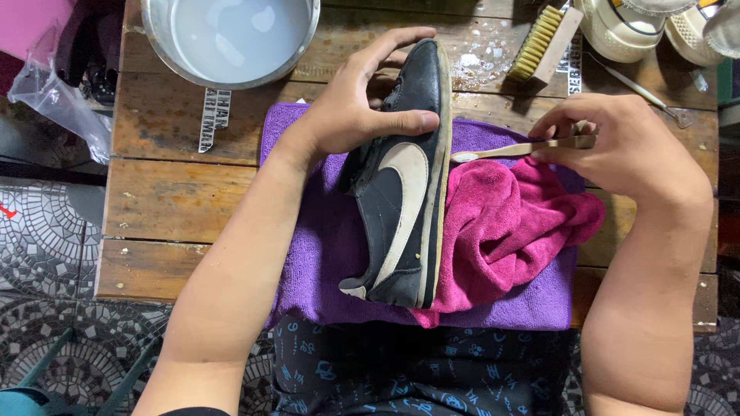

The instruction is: The person cleans a black and white sneaker using a pink cloth and a toothbrush. They wipe the shoe's surface and scrub the sole and sides with the toothbrush, occasionally dipping the brush into a bowl of water.

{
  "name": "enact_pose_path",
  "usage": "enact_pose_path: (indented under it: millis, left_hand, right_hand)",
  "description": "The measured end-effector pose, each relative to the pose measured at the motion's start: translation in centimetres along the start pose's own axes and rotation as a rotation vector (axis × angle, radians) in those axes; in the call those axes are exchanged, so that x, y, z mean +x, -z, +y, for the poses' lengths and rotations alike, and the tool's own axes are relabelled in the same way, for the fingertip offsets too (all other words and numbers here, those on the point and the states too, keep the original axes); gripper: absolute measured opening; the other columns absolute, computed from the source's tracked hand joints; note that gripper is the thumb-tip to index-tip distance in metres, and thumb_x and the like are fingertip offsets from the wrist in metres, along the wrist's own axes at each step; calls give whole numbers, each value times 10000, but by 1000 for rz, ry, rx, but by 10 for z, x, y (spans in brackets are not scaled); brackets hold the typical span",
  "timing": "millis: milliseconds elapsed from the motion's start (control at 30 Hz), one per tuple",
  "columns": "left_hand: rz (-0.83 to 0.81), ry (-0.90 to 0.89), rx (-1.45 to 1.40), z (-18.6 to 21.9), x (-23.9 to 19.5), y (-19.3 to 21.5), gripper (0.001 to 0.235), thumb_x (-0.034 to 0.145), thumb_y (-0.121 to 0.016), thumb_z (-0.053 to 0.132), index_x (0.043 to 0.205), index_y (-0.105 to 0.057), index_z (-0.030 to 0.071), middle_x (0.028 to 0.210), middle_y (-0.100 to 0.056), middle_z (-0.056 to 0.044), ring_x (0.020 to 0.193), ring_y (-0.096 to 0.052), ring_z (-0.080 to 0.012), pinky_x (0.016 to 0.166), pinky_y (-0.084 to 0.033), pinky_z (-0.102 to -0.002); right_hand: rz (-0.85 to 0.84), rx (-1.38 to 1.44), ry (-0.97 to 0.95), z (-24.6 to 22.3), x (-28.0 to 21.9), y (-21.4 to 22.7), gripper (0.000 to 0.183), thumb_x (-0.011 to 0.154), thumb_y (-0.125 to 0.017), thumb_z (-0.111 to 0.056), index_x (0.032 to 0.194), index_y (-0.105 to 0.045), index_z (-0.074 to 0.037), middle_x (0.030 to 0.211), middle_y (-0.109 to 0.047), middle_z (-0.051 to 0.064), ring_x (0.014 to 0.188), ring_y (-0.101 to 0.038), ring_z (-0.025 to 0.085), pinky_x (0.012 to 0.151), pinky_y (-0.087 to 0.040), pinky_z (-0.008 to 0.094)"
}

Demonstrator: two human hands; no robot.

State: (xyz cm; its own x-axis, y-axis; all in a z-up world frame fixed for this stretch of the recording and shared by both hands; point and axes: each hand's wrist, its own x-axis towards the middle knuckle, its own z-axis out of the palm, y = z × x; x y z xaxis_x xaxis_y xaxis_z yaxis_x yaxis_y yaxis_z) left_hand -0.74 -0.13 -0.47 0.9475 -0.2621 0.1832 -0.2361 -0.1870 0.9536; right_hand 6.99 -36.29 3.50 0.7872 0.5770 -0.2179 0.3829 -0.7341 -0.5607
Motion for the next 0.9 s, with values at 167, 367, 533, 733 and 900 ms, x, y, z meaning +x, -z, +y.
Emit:
enact_pose_path:
  millis: [167,367,533,733,900]
  left_hand:
    - [25,-78,-97,-12,2,0,842,951,-987,314,1642,-523,185,1518,-693,-95,1379,-689,-175,1259,-541,-339]
    - [50,-80,-104,-15,2,0,863,945,-1008,304,1654,-533,179,1563,-686,-104,1398,-679,-164,1252,-551,-337]
    - [35,-60,-160,-21,4,2,832,951,-1000,285,1642,-541,205,1451,-724,-76,1286,-711,-146,1172,-592,-307]
    - [36,-67,-134,-16,4,3,809,942,-999,309,1607,-549,208,1418,-722,-38,1291,-708,-141,1152,-595,-301]
    - [38,-62,-124,-14,4,1,810,936,-995,331,1602,-550,208,1388,-719,-21,1274,-706,-133,1145,-592,-297]
  right_hand:
    - [132,-131,160,21,-2,3,130,1052,-852,0,1181,-861,-12,1096,-760,125,915,-663,228,802,-504,371]
    - [88,372,262,-7,-26,6,184,1031,-758,112,1198,-730,41,932,-692,61,721,-509,56,630,-413,205]
    - [-283,262,517,-68,-19,-4,89,905,-814,-154,979,-852,-123,794,-813,-23,646,-652,81,577,-519,248]
    - [-146,375,875,-115,-25,-41,137,867,-918,-208,920,-836,-113,663,-781,-48,454,-619,45,451,-500,217]
    - [16,331,1065,-128,-30,-69,123,995,-843,-110,1069,-826,-13,626,-562,29,454,-458,192,477,-347,359]
